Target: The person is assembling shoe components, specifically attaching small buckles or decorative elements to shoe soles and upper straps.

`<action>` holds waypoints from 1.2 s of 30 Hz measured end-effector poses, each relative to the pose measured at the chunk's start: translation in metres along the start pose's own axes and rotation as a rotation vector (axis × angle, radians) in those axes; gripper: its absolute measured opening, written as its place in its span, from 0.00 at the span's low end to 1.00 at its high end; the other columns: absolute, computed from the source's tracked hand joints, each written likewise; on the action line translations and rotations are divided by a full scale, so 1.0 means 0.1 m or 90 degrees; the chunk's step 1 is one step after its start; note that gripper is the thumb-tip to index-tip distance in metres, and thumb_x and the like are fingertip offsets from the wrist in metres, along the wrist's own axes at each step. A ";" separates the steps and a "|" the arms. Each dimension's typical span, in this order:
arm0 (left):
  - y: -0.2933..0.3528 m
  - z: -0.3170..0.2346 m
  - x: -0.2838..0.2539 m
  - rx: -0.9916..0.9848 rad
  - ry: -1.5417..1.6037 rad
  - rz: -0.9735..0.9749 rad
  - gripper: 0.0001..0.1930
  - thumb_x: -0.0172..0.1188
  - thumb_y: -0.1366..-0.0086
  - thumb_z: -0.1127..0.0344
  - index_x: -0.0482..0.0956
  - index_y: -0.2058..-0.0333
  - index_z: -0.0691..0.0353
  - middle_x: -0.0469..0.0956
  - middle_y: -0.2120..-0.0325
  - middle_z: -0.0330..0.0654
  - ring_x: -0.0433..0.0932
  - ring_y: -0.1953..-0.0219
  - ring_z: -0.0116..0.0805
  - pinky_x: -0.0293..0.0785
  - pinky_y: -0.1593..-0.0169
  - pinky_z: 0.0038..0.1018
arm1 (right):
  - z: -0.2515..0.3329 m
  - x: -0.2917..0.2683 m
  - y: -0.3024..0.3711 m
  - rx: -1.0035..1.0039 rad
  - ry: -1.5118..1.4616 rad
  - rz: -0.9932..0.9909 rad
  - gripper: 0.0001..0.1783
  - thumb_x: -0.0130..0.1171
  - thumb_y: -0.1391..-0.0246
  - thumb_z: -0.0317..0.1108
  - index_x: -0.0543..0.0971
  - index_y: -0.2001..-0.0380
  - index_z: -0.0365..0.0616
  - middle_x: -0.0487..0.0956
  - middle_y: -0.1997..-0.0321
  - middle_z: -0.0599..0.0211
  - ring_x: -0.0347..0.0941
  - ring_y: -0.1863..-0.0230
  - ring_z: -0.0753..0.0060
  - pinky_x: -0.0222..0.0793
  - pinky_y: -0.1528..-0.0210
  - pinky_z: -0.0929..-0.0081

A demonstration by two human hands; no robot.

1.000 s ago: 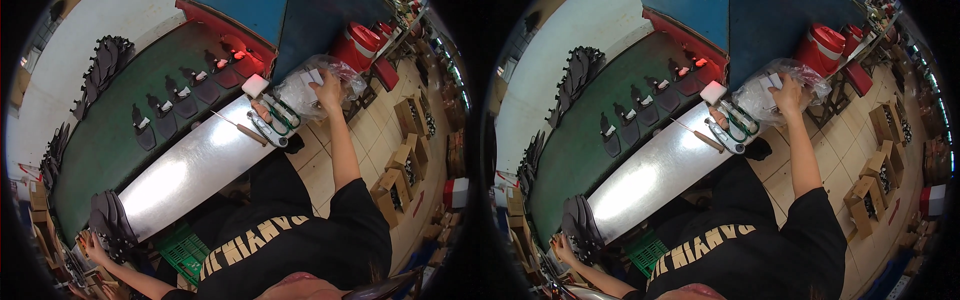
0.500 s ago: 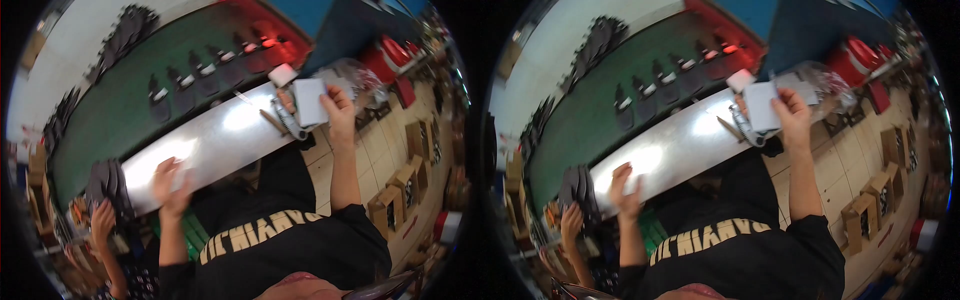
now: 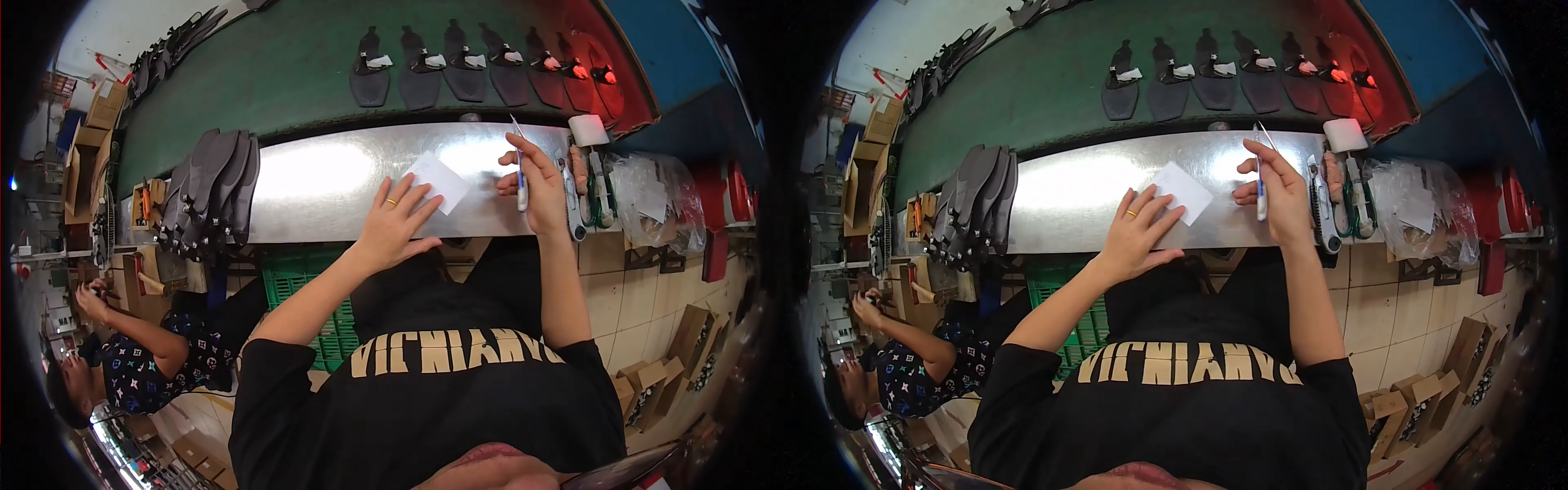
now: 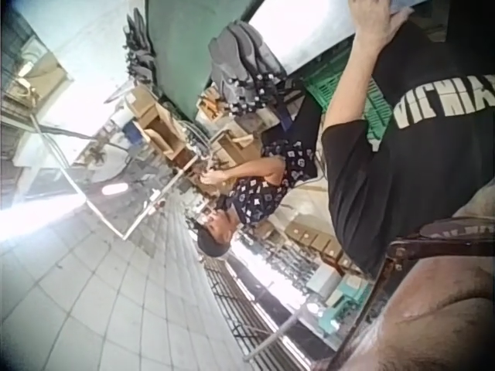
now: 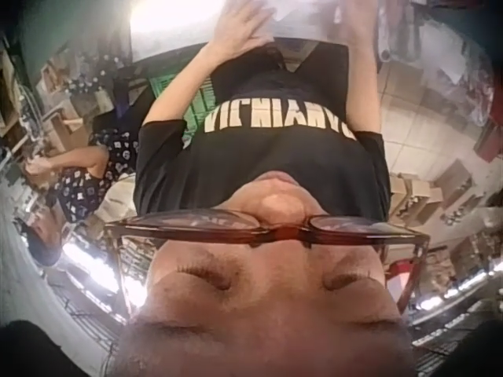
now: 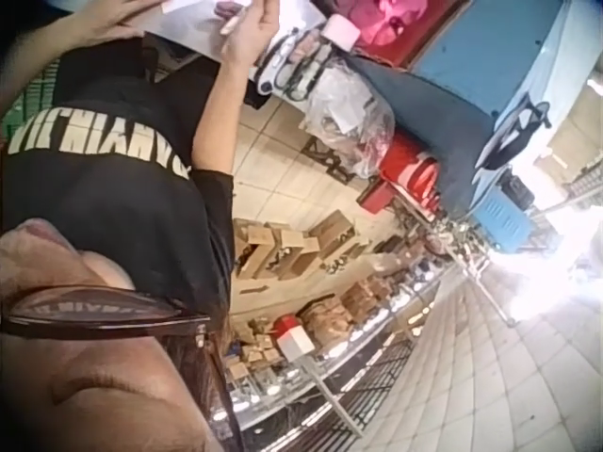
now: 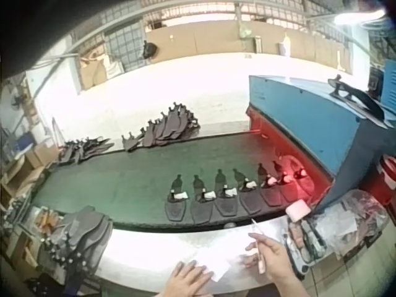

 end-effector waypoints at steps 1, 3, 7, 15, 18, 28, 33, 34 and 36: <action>0.04 0.03 -0.02 -0.011 0.009 0.000 0.38 0.68 0.48 0.48 0.69 0.40 0.53 0.66 0.41 0.44 0.59 0.34 0.48 0.51 0.32 0.51 | 0.02 0.01 0.01 0.074 -0.059 0.016 0.17 0.51 0.36 0.30 0.73 0.45 0.41 0.78 0.55 0.61 0.81 0.69 0.74 0.78 0.67 0.78; 0.07 0.06 -0.04 -0.032 0.019 -0.004 0.39 0.70 0.51 0.49 0.69 0.40 0.52 0.66 0.41 0.45 0.59 0.33 0.48 0.51 0.32 0.51 | 0.05 0.15 0.04 0.089 -0.069 0.020 0.15 0.51 0.36 0.32 0.74 0.48 0.40 0.78 0.54 0.60 0.81 0.69 0.72 0.78 0.65 0.78; 0.09 0.10 0.01 -0.028 0.027 0.014 0.41 0.75 0.59 0.54 0.71 0.43 0.52 0.66 0.42 0.45 0.59 0.34 0.49 0.52 0.32 0.50 | -0.15 0.25 -0.01 0.107 -0.028 0.047 0.13 0.54 0.36 0.37 0.76 0.56 0.38 0.79 0.68 0.66 0.76 0.74 0.77 0.72 0.69 0.80; 0.16 0.16 0.01 -0.048 0.083 -0.033 0.39 0.76 0.62 0.57 0.73 0.47 0.52 0.67 0.45 0.47 0.62 0.35 0.50 0.57 0.33 0.49 | -0.54 0.59 -0.33 0.108 0.025 0.112 0.07 0.61 0.42 0.29 0.75 0.62 0.40 0.77 0.66 0.67 0.76 0.69 0.79 0.74 0.66 0.80; 0.16 0.16 -0.01 -0.043 0.069 -0.070 0.37 0.76 0.63 0.56 0.74 0.49 0.51 0.69 0.47 0.46 0.64 0.37 0.50 0.60 0.35 0.48 | -0.65 0.64 -0.41 0.106 0.044 0.190 0.10 0.62 0.47 0.21 0.71 0.65 0.41 0.77 0.61 0.64 0.78 0.66 0.77 0.79 0.59 0.76; 0.19 0.16 0.02 -0.033 0.024 -0.096 0.40 0.75 0.65 0.52 0.76 0.47 0.46 0.71 0.49 0.44 0.67 0.40 0.48 0.63 0.36 0.46 | -0.75 0.74 -0.31 -0.078 0.340 0.159 0.10 0.66 0.49 0.27 0.72 0.70 0.43 0.73 0.73 0.77 0.68 0.72 0.90 0.62 0.70 0.89; 0.21 0.17 0.03 -0.023 0.021 -0.097 0.40 0.74 0.63 0.52 0.75 0.46 0.48 0.72 0.49 0.44 0.67 0.40 0.49 0.63 0.36 0.46 | -0.73 0.80 -0.29 -0.102 0.400 0.147 0.11 0.67 0.49 0.28 0.72 0.73 0.42 0.73 0.74 0.78 0.67 0.73 0.89 0.62 0.71 0.88; 0.22 0.17 0.04 -0.018 0.021 -0.106 0.39 0.74 0.62 0.52 0.75 0.46 0.50 0.73 0.48 0.45 0.68 0.39 0.49 0.63 0.36 0.46 | -0.73 0.80 -0.30 -0.106 0.403 0.148 0.11 0.67 0.49 0.28 0.72 0.73 0.42 0.73 0.75 0.77 0.67 0.73 0.89 0.62 0.72 0.88; 0.24 0.18 0.05 -0.014 0.023 -0.114 0.38 0.74 0.62 0.53 0.76 0.47 0.53 0.73 0.48 0.46 0.68 0.39 0.49 0.63 0.36 0.46 | -0.73 0.81 -0.29 -0.108 0.406 0.148 0.11 0.66 0.48 0.29 0.72 0.73 0.42 0.73 0.75 0.77 0.67 0.73 0.90 0.62 0.72 0.87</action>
Point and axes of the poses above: each hand's wrist, its own y-axis away from the middle knuckle, its own x-axis out of the palm, z = x × y, the point moved 5 cm from there along -y, towards the middle knuckle
